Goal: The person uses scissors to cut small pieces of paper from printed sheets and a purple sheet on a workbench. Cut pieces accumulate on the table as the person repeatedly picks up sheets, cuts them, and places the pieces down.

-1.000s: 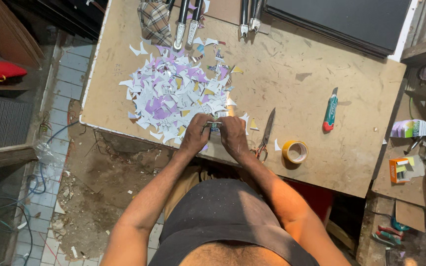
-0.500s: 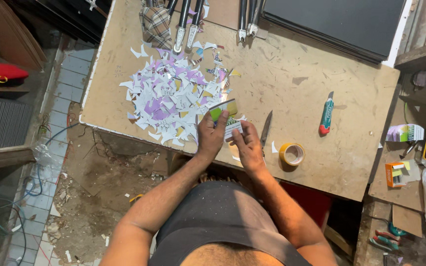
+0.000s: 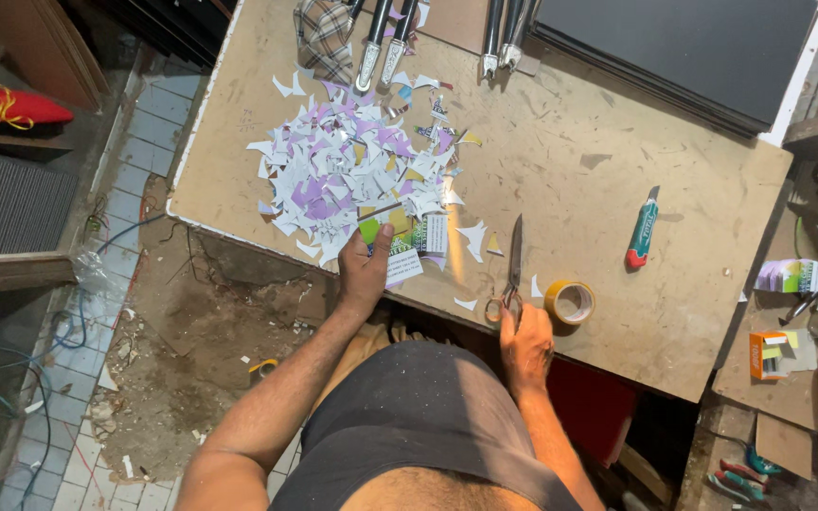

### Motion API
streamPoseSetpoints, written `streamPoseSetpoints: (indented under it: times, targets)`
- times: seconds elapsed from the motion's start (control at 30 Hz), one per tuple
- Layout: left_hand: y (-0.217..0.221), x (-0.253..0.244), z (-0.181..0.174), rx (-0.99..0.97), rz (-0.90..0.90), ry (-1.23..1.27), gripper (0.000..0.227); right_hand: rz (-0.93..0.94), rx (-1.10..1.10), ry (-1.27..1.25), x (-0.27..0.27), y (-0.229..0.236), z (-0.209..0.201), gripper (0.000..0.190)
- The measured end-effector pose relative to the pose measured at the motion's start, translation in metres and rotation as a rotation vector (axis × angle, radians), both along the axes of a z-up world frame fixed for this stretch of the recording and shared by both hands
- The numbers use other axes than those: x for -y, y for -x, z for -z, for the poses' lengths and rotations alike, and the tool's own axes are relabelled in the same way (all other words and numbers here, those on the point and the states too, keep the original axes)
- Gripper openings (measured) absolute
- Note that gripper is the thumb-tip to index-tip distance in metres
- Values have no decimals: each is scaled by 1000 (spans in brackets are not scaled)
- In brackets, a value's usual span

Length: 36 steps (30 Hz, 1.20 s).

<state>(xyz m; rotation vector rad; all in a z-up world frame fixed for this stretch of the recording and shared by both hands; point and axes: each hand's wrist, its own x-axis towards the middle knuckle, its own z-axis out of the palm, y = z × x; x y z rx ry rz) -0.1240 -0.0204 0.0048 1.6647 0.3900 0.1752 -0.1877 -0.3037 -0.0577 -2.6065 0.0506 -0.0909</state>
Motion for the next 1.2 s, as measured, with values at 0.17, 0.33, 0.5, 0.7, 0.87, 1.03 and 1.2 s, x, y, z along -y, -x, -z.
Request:
streamPoseSetpoints:
  times: [0.17, 0.33, 0.5, 0.7, 0.87, 1.03, 1.2]
  targets:
    - [-1, 1, -4, 53, 61, -37, 35, -99, 0, -25, 1, -1, 1, 31]
    - [-3, -3, -24, 77, 169, -125, 34, 101, -233, -231, 4, -19, 10, 26]
    - [-4, -1, -50, 72, 253, 6, 34, 255, -838, -1094, 16, -47, -15, 18]
    - [-1, 15, -92, 31, 326, 300, 35, -2, -728, -1146, 8, -41, -93, 18]
    - [4, 33, -136, 76, 387, 204, 32, -175, -554, -1053, -6, -20, -154, 42]
    - [9, 43, -168, 136, 434, 110, 30, -498, -385, -1088, -34, -20, -194, 62]
    - [10, 47, -176, 161, 462, -7, 29, -525, -320, -996, -50, -28, -208, 51]
